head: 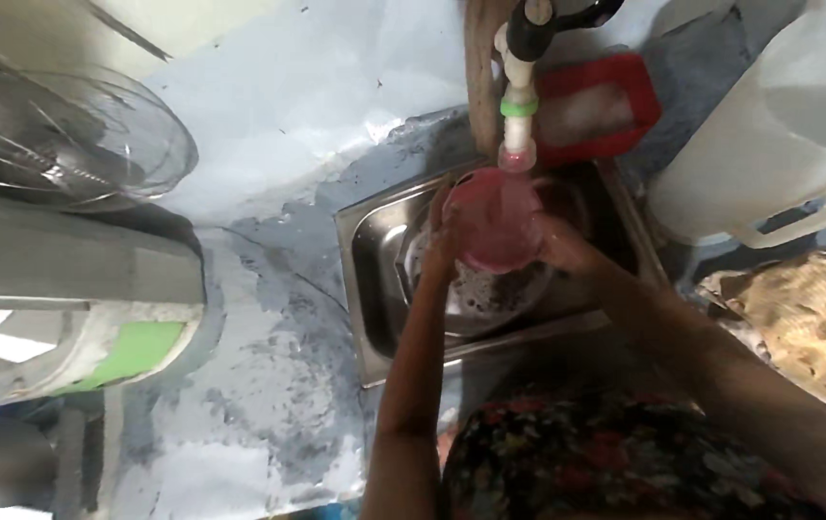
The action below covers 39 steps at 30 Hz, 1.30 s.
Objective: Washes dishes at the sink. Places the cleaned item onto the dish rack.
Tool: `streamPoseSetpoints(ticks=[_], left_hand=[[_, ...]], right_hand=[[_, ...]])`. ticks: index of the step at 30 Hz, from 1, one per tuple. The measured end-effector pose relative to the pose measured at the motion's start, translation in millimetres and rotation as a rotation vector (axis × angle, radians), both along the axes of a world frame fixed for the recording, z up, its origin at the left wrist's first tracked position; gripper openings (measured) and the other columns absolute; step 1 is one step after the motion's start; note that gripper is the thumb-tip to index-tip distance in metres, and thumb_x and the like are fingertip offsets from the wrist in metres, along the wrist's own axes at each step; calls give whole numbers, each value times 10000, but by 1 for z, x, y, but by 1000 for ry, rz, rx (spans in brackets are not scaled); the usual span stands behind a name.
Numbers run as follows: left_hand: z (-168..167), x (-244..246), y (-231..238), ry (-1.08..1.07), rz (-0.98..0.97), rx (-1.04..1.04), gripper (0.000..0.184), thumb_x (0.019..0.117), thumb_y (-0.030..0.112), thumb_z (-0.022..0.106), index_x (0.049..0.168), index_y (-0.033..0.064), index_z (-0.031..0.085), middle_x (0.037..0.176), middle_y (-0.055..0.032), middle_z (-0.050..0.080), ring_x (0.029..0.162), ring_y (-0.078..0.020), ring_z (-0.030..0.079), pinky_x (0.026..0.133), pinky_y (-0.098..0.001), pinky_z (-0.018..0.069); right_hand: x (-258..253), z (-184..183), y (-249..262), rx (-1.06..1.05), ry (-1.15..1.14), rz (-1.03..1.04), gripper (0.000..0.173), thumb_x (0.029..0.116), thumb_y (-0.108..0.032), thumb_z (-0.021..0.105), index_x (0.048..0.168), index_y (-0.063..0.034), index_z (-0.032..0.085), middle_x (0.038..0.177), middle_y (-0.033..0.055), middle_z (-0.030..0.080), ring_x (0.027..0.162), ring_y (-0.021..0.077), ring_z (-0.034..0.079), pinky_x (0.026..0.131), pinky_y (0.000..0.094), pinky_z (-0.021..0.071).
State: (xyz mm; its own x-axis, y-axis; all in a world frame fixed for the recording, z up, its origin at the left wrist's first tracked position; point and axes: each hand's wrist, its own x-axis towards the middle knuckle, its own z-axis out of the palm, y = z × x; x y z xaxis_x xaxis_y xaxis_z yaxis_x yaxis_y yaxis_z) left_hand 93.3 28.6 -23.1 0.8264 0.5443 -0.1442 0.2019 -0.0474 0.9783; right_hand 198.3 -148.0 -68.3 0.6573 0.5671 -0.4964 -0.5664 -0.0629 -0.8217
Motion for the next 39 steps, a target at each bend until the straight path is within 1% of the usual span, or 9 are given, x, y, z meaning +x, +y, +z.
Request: streamPoseSetpoints(ticks=[3, 7, 14, 17, 25, 28, 31, 36, 39], left_hand=[[-30, -5, 6, 80, 154, -71, 512, 1129, 352, 307, 1536, 60, 413, 1524, -148, 489, 1374, -220, 496, 1144, -434, 412], [-57, 22, -28, 74, 98, -385, 488, 1133, 329, 218, 1417, 31, 479, 1274, -129, 610, 1104, -168, 603, 949, -373, 524], [-20, 105, -81, -103, 23, -743, 383, 1119, 370, 266, 1128, 107, 545, 851, -29, 617, 744, -118, 606, 679, -315, 549], [5, 105, -87, -26, -7, -766, 226, 1095, 248, 387, 1150, 82, 531, 914, -48, 606, 793, -138, 611, 729, -330, 552], [-7, 59, -41, 31, 283, -745, 302, 1103, 316, 375, 1159, 72, 542, 930, -55, 612, 805, -148, 614, 733, -350, 551], [-5, 56, -42, -19, 353, -643, 374, 1119, 337, 343, 1252, 48, 538, 1027, -88, 624, 895, -173, 624, 801, -386, 553], [-5, 55, -48, -47, 328, -569, 401, 1123, 339, 327, 1278, 39, 544, 1080, -103, 637, 959, -186, 633, 856, -402, 553], [-25, 43, -40, -144, 206, -566, 365, 1126, 343, 284, 1107, 113, 566, 852, -5, 641, 762, -91, 636, 706, -299, 563], [-26, 26, -33, -213, 181, -559, 409, 1132, 333, 278, 1226, 75, 580, 1002, -51, 697, 918, -132, 687, 828, -355, 593]], right_hand=[[-3, 20, 5, -83, -153, 52, 528, 1027, -226, 557, 1529, -172, 405, 1270, 137, 615, 998, 225, 645, 769, 406, 573], [-2, 45, -22, -322, -748, 209, 742, 967, -247, 677, 1582, -43, 315, 1547, 240, 441, 1401, 373, 477, 1120, 576, 421], [-28, 32, -71, -688, -1361, 153, 773, 832, -98, 789, 1525, -21, 455, 1358, 331, 569, 1213, 595, 530, 868, 683, 509], [-25, 13, -70, -700, -1493, 45, 700, 847, -107, 765, 1491, -21, 505, 1314, 332, 599, 1158, 589, 559, 868, 679, 481], [-22, -18, -14, -209, -1566, 224, 502, 1031, -257, 555, 1495, -66, 528, 1532, 208, 503, 1441, 419, 444, 1184, 615, 313], [1, 0, 21, -279, -1271, 303, 511, 1091, -351, 400, 1544, -128, 479, 1585, 196, 438, 1494, 409, 357, 1237, 603, 204], [28, 27, 50, -392, -937, 208, 530, 1085, -351, 471, 1489, -8, 480, 1491, 244, 512, 1407, 393, 470, 1177, 571, 350], [9, 31, 60, -306, -1340, 352, 351, 1050, -238, 495, 1285, -86, 707, 1456, 151, 590, 1422, 387, 463, 1183, 605, 307], [28, 39, 55, -320, -1147, 371, 399, 1078, -327, 474, 1314, -80, 680, 1343, 182, 652, 1293, 374, 582, 1113, 588, 412]])
